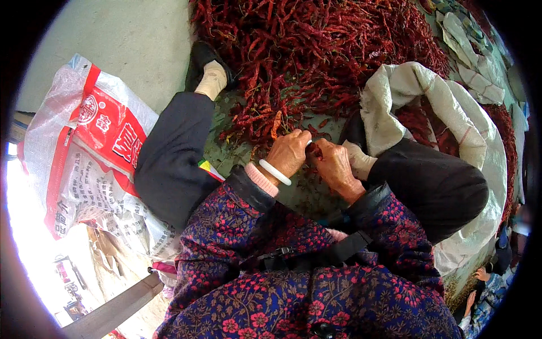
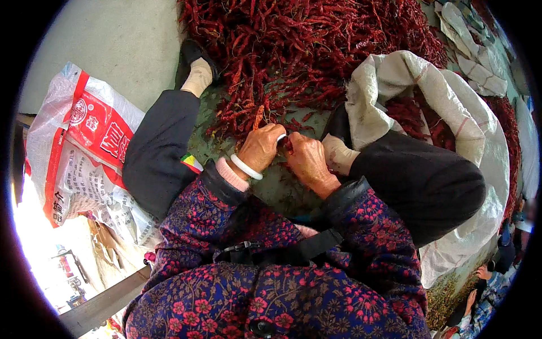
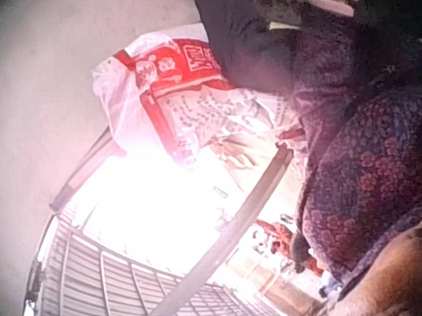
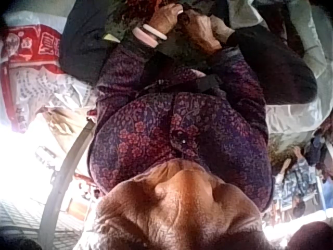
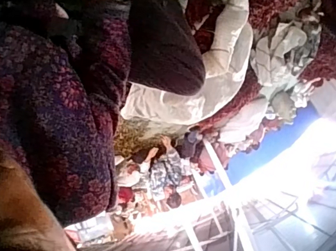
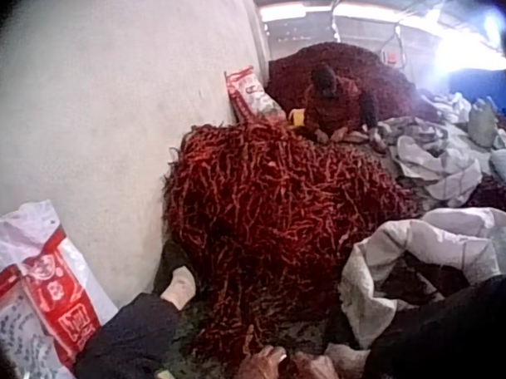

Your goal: The person sits on the floor and removes stems from dried red chili peppers by hand. The peppers are picked from a large pile, the stems are pulled off, and the peppers are placed into a white sack.

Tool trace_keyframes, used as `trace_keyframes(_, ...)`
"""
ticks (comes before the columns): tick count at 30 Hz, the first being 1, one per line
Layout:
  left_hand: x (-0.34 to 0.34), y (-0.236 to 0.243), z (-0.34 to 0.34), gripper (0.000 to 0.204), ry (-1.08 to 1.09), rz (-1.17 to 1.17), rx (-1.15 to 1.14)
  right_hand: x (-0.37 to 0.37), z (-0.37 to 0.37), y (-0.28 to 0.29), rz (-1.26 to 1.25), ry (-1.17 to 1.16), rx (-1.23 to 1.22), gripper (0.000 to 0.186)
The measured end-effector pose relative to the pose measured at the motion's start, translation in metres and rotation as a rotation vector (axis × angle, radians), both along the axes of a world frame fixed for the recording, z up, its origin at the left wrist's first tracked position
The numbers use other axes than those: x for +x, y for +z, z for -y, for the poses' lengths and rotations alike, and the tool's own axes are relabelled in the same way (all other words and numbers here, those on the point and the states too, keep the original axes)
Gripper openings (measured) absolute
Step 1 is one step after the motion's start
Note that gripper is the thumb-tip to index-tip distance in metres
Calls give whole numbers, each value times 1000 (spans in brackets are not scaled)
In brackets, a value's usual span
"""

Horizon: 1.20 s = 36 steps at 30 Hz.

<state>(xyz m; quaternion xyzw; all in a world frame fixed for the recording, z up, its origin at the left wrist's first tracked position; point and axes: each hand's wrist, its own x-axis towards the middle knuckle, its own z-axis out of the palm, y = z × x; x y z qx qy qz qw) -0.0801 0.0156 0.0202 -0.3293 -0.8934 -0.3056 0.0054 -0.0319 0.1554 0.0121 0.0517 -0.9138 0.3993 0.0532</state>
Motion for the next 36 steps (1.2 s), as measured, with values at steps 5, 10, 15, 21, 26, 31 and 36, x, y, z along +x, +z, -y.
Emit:
trace_keyframes(5, -4, -3, 1, 15, -17, 106, 157, 0, -5, 4, 10, 40, -56, 15)
trace_keyframes(10, -6, 0, 3, 21, -21, 135, 263, 1, -4, 15, 112, -28, -265, 19)
trace_keyframes(15, -12, 47, 17, 28, 57, 1035, 358, -6, -15, 34, 527, -65, -821, 22)
trace_keyframes(21, -11, 55, 22, 25, -103, 823, 268, -9, -20, 50, 519, 95, -720, 25)
trace_keyframes(26, -12, 45, 22, 17, -196, 509, 197, -8, -19, 46, 552, 95, -716, 24)
trace_keyframes(31, -12, 46, 22, 13, -214, 395, 134, -10, -21, 45, 498, 137, -555, 26)
trace_keyframes(36, -12, 51, 21, 12, -156, 702, 195, -10, -23, 53, 390, 190, -473, 26)
